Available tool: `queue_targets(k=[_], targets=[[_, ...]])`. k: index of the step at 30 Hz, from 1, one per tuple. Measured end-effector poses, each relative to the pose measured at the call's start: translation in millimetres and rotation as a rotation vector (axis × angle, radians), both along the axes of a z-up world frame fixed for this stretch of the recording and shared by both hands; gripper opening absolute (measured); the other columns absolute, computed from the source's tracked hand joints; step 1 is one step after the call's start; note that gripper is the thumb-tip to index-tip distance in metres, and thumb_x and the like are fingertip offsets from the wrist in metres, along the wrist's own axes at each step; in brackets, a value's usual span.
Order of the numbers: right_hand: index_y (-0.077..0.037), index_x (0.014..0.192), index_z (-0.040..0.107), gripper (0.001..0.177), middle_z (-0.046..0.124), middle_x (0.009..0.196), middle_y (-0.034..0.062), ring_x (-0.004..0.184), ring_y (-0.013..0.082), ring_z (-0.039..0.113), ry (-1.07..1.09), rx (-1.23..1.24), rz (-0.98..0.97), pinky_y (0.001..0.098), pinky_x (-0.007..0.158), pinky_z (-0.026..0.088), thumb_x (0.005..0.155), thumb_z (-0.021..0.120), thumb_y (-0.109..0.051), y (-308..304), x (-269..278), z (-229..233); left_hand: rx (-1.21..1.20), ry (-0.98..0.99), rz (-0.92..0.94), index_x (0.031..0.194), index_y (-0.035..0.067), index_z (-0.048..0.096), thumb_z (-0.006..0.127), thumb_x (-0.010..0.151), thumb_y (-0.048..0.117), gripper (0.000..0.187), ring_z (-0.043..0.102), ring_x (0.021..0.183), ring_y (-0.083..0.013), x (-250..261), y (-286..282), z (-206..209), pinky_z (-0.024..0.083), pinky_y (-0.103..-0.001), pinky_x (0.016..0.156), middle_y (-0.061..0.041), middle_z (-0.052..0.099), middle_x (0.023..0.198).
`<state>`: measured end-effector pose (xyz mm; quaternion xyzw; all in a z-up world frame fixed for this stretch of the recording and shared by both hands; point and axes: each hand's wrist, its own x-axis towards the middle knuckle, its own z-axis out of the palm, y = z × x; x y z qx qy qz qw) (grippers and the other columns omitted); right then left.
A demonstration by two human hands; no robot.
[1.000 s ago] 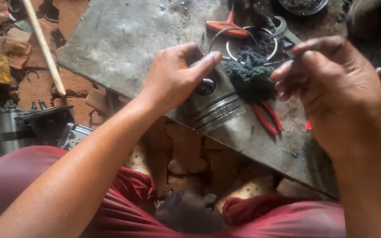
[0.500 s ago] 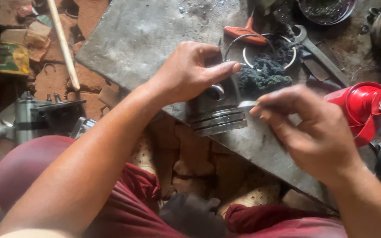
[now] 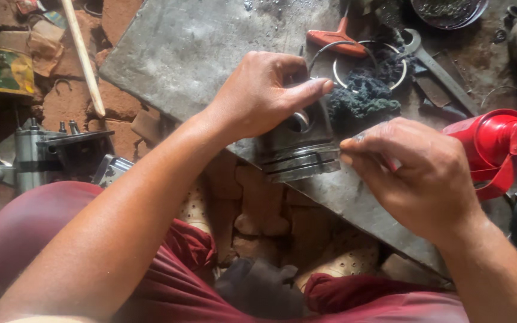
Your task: The person cleans a metal piston by hand, using a dark cloth to wipe the exterior and a small metal tool to scrape the ring grooves. The person rotates the piston to access different areas and continues cleaning the grooves and surface.
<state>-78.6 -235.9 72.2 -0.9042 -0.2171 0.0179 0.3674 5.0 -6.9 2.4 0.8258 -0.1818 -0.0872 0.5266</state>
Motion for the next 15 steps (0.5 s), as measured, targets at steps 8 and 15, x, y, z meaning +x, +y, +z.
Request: queue_targets(k=[8, 15], targets=[[-0.006, 0.101, 0.074, 0.015, 0.072, 0.087, 0.004, 0.07, 0.01, 0.063, -0.07, 0.044, 0.096, 0.0244, 0.062, 0.048, 0.089, 0.081, -0.002, 5.0, 4.4, -1.4, -0.036, -0.015, -0.014, 0.094, 0.005, 0.078, 0.071, 0.095, 0.045, 0.04, 0.072, 0.066, -0.0078, 0.8, 2.9, -4.2, 0.055, -0.029, 0.06, -0.005, 0.076, 0.072], [-0.007, 0.102, 0.076, 0.015, 0.07, 0.078, 0.0014, 0.064, 0.0076, 0.059, 0.348, 0.112, -0.017, 0.0233, 0.054, 0.046, 0.088, 0.079, -0.007, -2.2, 13.2, -4.8, -0.13, 0.095, -0.028, 0.101, 0.006, 0.079, 0.071, 0.093, 0.041, 0.037, 0.076, 0.068, -0.0068, -1.2, -2.6, 0.2, 0.059, -0.027, 0.061, -0.004, 0.08, 0.079]])
